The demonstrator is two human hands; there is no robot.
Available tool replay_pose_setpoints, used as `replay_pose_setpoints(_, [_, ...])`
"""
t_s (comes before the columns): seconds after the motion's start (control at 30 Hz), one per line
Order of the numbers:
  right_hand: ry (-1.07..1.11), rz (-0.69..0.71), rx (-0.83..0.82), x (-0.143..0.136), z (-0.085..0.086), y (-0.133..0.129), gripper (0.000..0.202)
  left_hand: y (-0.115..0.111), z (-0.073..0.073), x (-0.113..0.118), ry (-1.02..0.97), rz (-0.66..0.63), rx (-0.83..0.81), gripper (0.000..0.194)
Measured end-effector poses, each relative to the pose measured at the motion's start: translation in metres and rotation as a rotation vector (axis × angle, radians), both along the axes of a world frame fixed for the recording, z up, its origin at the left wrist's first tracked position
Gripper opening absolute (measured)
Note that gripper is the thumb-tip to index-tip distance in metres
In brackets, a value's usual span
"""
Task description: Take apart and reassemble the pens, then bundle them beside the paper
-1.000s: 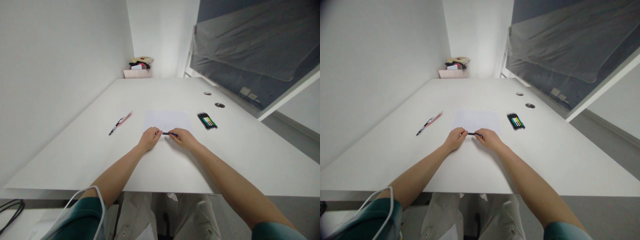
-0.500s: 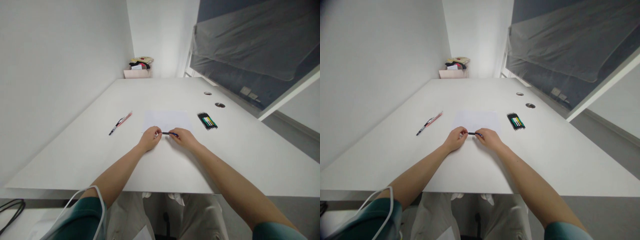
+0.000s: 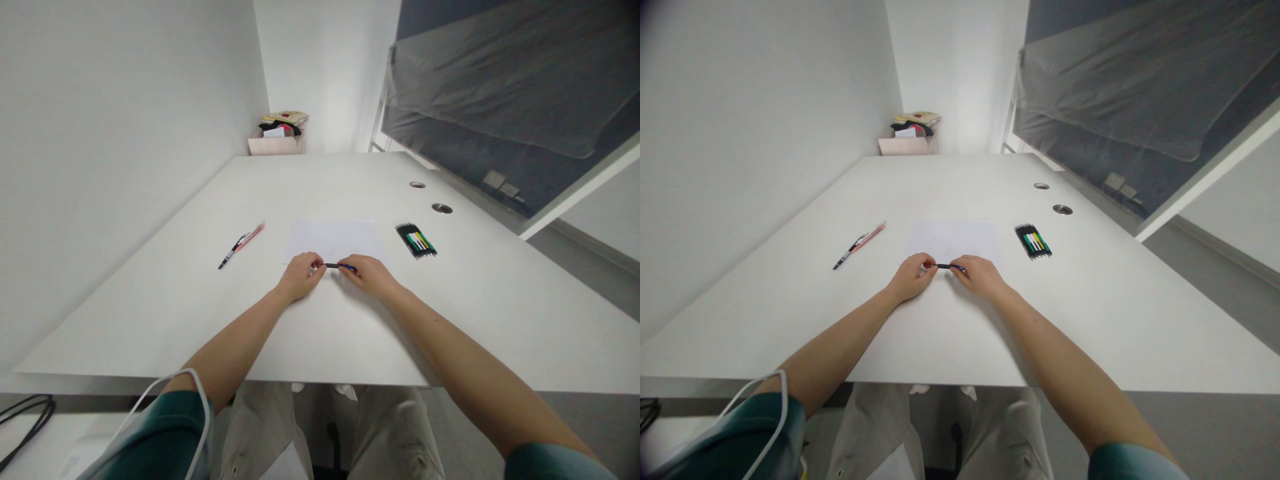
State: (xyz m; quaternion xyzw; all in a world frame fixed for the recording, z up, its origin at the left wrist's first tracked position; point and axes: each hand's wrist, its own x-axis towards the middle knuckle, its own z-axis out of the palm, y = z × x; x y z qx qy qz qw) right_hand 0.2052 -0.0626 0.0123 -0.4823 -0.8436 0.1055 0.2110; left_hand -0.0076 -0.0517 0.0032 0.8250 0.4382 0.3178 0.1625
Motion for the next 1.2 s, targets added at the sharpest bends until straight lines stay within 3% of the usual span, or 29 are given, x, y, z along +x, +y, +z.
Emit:
replay_pose_setpoints(0.7, [0.023,0.003,0.001,0.0019,-0.0004,0.0017,0.026,0.0019,0.0016,-0.0003,0.033,0.002,-0.036,0.019])
replay_pose_setpoints(0.87, [0.019,0.0,-0.012,0.0024,-0.0015,0.0021,0.026,0.0007,0.0025,-0.0017,-0.048,-0.015,-0.083,0.025])
replay_pose_setpoints(1.2, [0.009,-0.006,-0.026,0.0026,-0.0005,0.0022,0.025,0.005,-0.0043,-0.0012,-0.19,0.012,-0.159,0.017])
